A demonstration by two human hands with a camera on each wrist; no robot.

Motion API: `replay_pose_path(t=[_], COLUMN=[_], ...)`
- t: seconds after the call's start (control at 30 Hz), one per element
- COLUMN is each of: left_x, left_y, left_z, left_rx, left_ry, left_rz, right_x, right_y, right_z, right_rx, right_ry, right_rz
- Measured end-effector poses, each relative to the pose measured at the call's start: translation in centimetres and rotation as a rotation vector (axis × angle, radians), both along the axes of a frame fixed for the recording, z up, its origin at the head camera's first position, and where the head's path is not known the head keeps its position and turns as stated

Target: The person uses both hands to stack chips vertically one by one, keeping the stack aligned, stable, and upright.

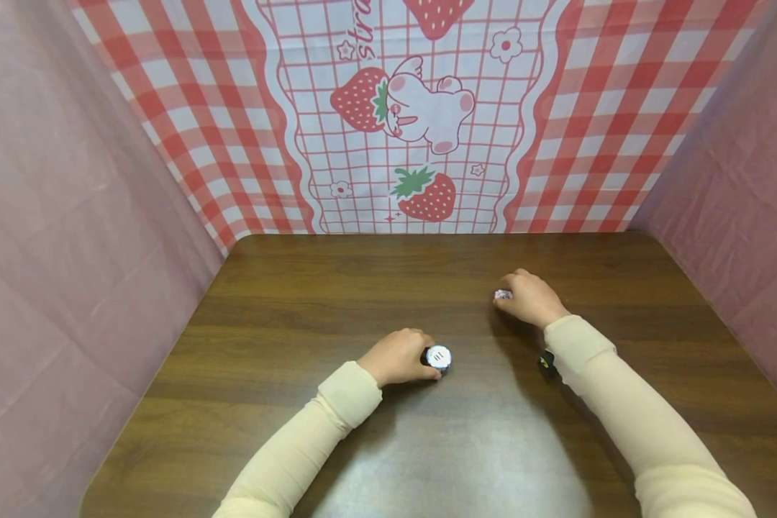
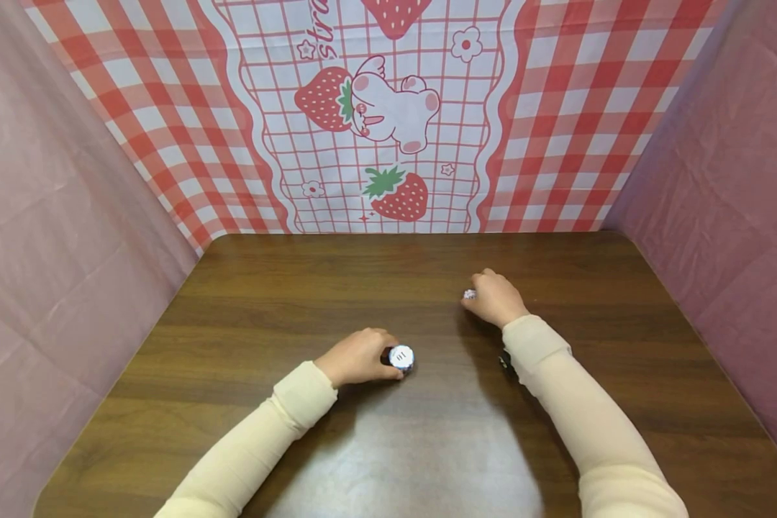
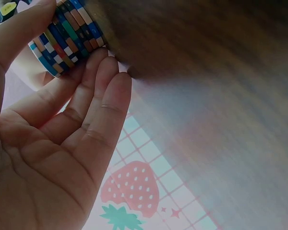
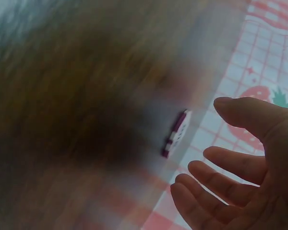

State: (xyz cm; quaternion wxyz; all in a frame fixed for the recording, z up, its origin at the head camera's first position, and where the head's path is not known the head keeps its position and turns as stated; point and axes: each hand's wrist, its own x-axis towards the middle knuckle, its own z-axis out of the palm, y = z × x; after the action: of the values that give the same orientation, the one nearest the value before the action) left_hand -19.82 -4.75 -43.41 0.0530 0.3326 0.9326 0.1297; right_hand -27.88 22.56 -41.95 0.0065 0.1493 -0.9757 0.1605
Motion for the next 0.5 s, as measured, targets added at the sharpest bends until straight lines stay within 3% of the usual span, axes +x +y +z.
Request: replay_pose_path(t=[0.5], left_x=[0.03], left_y=[-0.01], left_z=[0.02], left_rx=[-0.007], left_ry=[-0.003], left_rz=[0.001], right_x=[-1.02], right_y=[0.74], right_z=[-0.71], right_rx=[0.048], right_ry=[-0.064], right_rz=[-0.008])
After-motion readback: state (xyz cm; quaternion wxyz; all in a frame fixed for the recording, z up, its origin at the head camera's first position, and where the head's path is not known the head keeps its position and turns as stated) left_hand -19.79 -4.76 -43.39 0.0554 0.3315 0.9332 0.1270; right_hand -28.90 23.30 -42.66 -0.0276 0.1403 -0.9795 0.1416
